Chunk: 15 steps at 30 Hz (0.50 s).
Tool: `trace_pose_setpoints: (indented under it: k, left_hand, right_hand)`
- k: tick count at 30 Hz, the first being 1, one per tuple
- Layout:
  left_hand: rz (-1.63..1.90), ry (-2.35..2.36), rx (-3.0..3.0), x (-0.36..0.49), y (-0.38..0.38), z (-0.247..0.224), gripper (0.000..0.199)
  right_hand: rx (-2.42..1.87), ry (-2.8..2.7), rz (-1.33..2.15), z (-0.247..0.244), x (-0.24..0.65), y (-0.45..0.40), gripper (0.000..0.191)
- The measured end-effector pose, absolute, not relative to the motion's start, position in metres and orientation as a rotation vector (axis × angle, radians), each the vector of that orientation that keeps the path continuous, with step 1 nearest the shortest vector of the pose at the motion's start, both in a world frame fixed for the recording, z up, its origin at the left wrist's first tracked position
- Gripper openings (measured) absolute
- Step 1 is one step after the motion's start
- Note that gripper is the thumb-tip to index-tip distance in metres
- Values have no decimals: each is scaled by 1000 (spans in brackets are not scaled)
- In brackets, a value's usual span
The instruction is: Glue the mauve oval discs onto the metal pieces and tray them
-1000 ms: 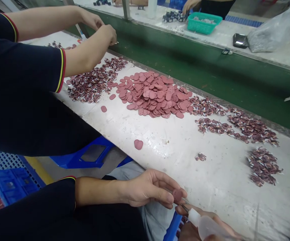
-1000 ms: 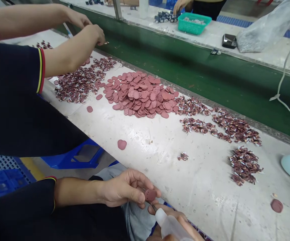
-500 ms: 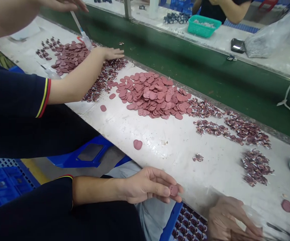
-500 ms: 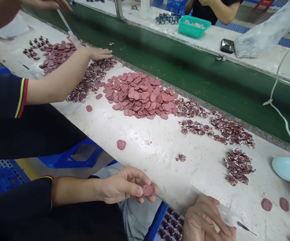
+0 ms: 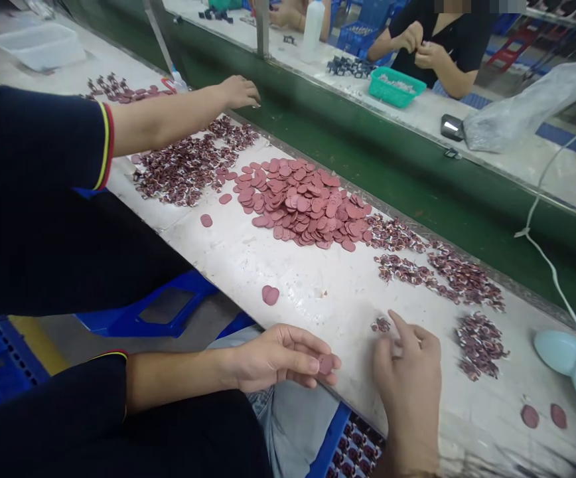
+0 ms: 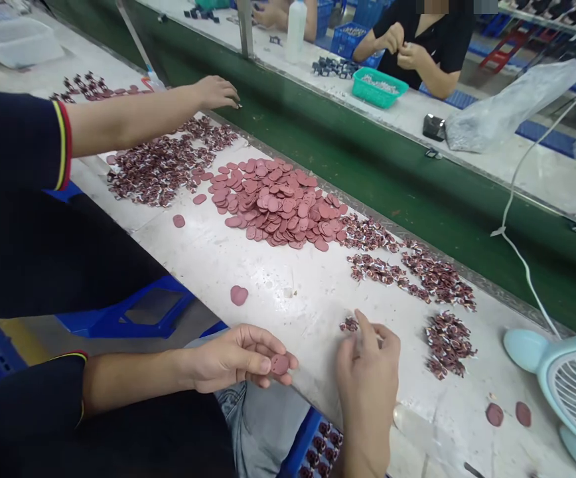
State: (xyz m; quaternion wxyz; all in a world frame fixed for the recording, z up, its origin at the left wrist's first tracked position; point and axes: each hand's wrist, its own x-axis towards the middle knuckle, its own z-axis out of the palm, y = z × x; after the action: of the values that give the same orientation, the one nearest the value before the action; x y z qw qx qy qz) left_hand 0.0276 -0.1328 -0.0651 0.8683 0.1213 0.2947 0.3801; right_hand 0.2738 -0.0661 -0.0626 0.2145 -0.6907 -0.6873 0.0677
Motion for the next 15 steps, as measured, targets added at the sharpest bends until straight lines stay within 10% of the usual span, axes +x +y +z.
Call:
trace_pose_setpoints:
  k: [6, 15]
  left_hand:
    - [791, 611, 256, 24, -133, -66, 35]
    - [823, 626, 333, 33, -135, -68, 33]
  right_hand:
    - [-1734, -2305, 128, -63, 290, -56, 43]
    - [-1695, -1008, 980, -37, 239, -164, 22]
